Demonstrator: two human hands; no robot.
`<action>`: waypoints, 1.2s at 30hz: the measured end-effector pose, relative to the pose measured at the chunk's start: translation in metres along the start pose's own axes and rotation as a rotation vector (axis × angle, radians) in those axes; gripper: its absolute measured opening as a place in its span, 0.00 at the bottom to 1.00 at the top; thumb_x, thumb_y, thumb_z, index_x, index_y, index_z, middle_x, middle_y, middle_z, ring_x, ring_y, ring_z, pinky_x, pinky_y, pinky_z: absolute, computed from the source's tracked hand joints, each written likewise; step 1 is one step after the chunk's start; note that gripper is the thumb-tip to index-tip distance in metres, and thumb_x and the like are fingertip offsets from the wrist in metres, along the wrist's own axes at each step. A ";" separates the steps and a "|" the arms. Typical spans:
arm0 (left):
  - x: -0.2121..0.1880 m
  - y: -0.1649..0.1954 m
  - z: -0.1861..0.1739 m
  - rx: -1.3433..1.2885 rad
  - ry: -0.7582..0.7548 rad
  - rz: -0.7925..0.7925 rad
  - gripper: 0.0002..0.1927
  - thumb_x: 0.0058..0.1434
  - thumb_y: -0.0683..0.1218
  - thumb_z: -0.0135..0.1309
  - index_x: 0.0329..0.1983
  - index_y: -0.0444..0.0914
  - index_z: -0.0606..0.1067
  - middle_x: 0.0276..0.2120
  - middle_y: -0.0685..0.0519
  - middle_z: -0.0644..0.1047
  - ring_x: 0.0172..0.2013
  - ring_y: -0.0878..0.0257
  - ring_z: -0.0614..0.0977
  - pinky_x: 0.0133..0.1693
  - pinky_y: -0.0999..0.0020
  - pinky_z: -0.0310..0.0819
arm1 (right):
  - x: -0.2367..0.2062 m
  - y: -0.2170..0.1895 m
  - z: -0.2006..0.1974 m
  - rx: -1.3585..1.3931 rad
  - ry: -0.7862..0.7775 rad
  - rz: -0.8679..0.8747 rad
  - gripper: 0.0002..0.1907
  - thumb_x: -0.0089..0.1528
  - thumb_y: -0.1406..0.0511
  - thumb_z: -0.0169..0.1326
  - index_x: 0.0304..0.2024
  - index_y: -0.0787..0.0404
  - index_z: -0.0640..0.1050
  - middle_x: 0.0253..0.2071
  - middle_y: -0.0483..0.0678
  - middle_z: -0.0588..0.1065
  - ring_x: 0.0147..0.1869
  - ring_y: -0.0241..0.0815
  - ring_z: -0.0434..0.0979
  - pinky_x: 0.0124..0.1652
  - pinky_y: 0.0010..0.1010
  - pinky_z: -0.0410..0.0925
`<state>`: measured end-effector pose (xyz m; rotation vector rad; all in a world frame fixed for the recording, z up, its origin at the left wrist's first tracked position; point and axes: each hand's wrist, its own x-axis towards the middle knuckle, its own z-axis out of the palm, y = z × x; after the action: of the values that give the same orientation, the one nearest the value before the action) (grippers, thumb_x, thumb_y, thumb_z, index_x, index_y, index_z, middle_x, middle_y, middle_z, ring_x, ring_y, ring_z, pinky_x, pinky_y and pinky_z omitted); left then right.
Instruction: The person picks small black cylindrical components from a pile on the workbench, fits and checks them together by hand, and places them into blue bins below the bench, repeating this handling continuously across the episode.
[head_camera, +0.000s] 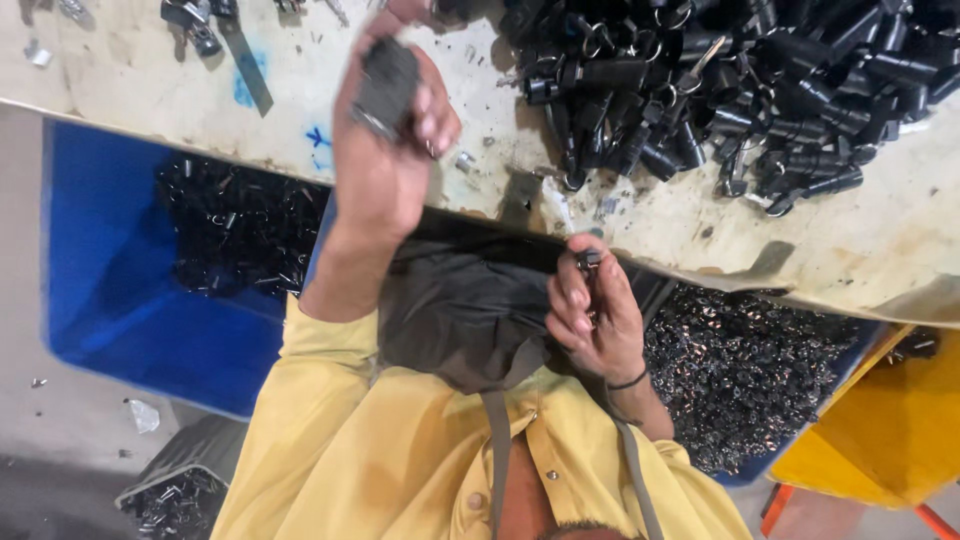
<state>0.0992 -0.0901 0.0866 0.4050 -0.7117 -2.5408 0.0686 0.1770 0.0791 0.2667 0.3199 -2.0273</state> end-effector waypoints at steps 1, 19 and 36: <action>-0.005 -0.002 0.003 0.178 0.001 -0.015 0.18 0.76 0.48 0.43 0.65 0.36 0.68 0.29 0.55 0.69 0.27 0.69 0.68 0.31 0.73 0.61 | 0.000 0.001 -0.001 0.005 0.057 -0.027 0.19 0.78 0.60 0.43 0.69 0.61 0.66 0.41 0.48 0.66 0.34 0.34 0.65 0.27 0.23 0.62; -0.095 -0.031 0.012 1.085 -0.475 -0.129 0.29 0.64 0.43 0.61 0.68 0.38 0.67 0.26 0.54 0.72 0.26 0.65 0.75 0.33 0.71 0.67 | 0.000 0.012 0.002 -1.018 -0.015 -0.737 0.18 0.67 0.65 0.61 0.59 0.47 0.73 0.48 0.52 0.80 0.39 0.43 0.74 0.35 0.25 0.67; -0.078 -0.006 0.003 1.555 -0.819 0.159 0.55 0.41 0.51 0.68 0.74 0.34 0.60 0.34 0.50 0.81 0.31 0.53 0.83 0.33 0.59 0.76 | 0.024 -0.015 0.019 -1.877 -0.521 -0.440 0.14 0.57 0.71 0.61 0.46 0.61 0.84 0.39 0.51 0.78 0.40 0.49 0.81 0.39 0.36 0.73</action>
<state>0.1618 -0.0444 0.0979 -0.3006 -2.7572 -1.3900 0.0434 0.1571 0.0907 -1.5155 1.7707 -1.2882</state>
